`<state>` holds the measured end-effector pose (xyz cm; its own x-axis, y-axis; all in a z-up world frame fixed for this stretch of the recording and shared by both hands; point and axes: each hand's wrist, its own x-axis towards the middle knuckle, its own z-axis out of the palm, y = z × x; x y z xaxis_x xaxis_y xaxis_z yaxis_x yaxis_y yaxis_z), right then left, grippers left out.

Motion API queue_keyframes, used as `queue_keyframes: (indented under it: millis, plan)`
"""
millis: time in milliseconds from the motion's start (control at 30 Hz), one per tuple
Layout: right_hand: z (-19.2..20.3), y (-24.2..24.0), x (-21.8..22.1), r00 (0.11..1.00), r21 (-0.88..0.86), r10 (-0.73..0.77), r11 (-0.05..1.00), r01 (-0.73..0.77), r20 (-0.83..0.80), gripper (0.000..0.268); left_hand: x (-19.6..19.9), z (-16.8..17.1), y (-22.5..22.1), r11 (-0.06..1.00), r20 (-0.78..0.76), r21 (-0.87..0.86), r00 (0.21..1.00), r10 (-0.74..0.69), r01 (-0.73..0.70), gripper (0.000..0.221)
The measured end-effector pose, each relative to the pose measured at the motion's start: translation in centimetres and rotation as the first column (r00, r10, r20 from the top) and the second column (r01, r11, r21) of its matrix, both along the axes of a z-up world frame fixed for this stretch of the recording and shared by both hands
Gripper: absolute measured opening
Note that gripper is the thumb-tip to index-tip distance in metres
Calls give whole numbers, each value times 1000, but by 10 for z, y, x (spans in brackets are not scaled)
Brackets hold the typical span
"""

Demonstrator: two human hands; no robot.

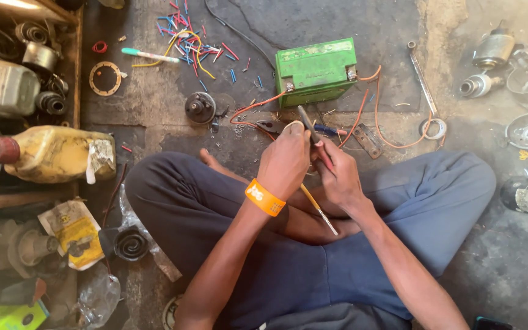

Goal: The person sits on the floor and uses pliers and a screwdriver to strip and twist wires connected to a green battery. They repeatedly strip insulation from wire ends and twist the exposed strands together.

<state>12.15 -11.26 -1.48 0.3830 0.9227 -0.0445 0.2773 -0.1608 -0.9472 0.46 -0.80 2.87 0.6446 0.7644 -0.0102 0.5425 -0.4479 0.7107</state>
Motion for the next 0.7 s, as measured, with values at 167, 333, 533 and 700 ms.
queue_keyframes:
  millis: [167, 333, 533, 700]
  plan:
    - [6, 4, -5, 993, 28, 9, 1000, -12, 114, 35, -11, 11, 7, 998, -49, 27, 998, -49, 51, 24]
    - [12, 3, -5, 995, 52, 41, 998, -46, 96, 29, -26, 8, 22, 982, 88, 17, 978, -186, 186, 20]
    - [11, 5, -2, 990, -49, 28, 999, -21, 136, 27, -19, 0, 22, 986, 23, 13, 986, -167, 167, 20]
    - [11, 2, 1, 990, -24, 59, 998, -56, 132, 27, -19, -6, 28, 974, 23, 48, 975, -222, 220, 23]
